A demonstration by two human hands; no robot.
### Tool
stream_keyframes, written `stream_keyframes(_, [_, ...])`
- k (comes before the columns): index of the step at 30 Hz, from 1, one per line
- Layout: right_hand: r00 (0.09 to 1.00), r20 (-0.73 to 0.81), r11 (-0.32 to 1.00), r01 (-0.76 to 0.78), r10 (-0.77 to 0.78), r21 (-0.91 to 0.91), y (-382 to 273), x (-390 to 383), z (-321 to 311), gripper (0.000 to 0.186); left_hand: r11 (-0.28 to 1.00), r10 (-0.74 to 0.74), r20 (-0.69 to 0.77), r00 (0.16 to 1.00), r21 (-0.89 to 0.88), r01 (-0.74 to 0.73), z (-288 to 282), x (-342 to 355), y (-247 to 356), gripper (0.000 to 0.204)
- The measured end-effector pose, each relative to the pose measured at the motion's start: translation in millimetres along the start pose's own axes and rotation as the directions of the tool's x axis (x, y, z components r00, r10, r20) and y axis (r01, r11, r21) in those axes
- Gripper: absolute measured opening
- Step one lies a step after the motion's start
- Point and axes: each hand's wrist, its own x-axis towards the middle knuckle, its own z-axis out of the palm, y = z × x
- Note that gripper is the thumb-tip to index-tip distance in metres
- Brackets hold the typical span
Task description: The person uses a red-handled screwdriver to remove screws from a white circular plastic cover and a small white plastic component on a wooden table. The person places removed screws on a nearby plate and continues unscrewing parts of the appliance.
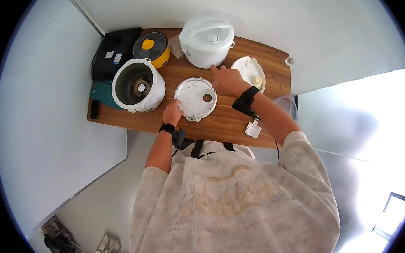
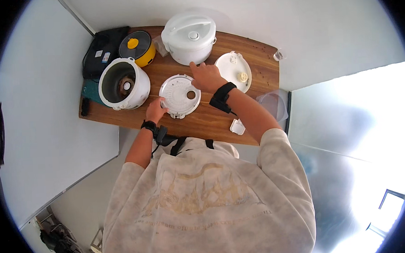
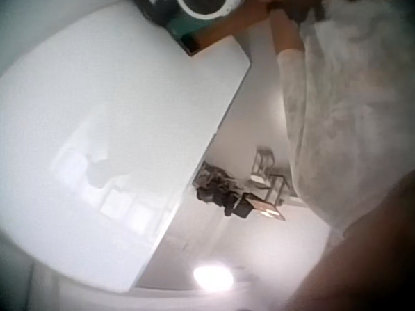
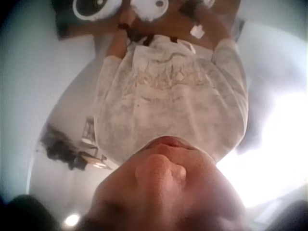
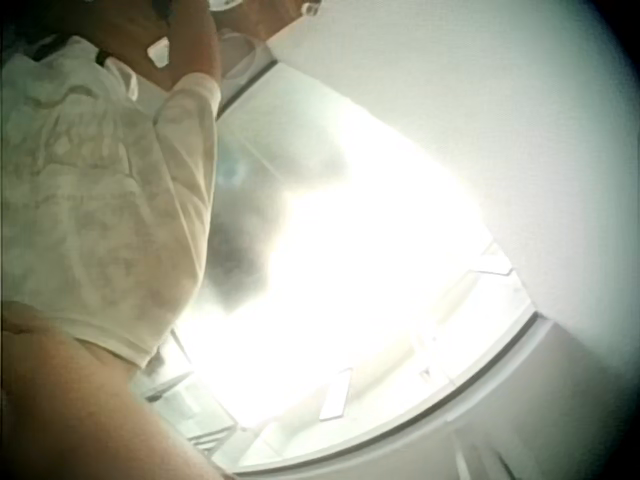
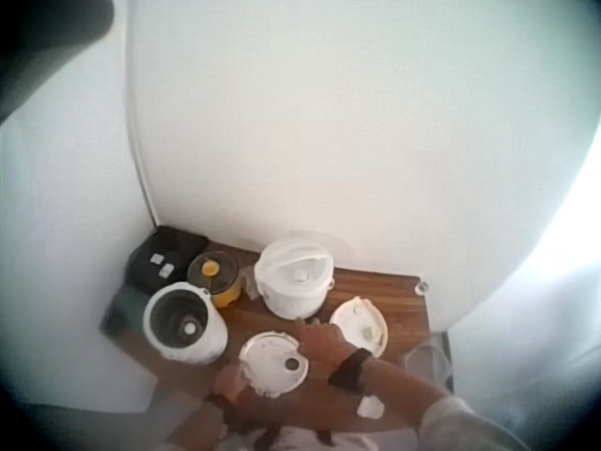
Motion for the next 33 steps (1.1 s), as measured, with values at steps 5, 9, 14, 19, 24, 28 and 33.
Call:
stream_keyframes(5, [0.982,-0.089,0.979,0.177,-0.168,0.099,15.5,11.1,26.3,0.034,0.996,0.091,-0.035,0.995,-0.004,-0.091,0.2,0.2,-2.8,0.048])
stream_keyframes(9, [0.979,0.177,0.994,-0.107,0.105,0.002,-10.9,9.0,-7.3,0.033,0.991,0.131,-0.017,0.991,-0.012,-0.132,-3.6,0.6,-9.8,0.048])
stream_keyframes(14, [0.986,-0.152,0.994,0.086,-0.075,0.066,7.7,6.2,29.9,0.032,0.981,0.194,0.034,0.981,-0.040,-0.192,-4.7,11.8,-21.7,0.042])
stream_keyframes(19, [0.981,0.121,0.988,-0.145,0.151,-0.056,-4.7,15.3,9.7,0.042,0.991,0.135,0.152,0.979,-0.028,-0.132,-19.5,17.3,-23.8,0.034])
stream_keyframes(24, [0.987,-0.153,0.999,0.043,-0.040,0.012,1.6,5.0,17.5,0.045,0.982,0.188,0.263,0.946,-0.063,-0.177,-28.8,31.5,-32.1,0.033])
stream_keyframes(28, [0.984,-0.071,0.984,-0.159,0.165,0.080,-12.3,1.1,14.7,0.034,0.979,0.206,0.294,0.933,-0.056,-0.198,-31.5,32.0,-31.8,0.033])
stream_keyframes(33, [0.923,0.004,0.921,-0.383,0.384,0.072,-18.3,-4.4,8.6,0.039,0.964,0.250,0.276,0.928,0.021,-0.266,-28.4,29.5,-33.8,0.034])
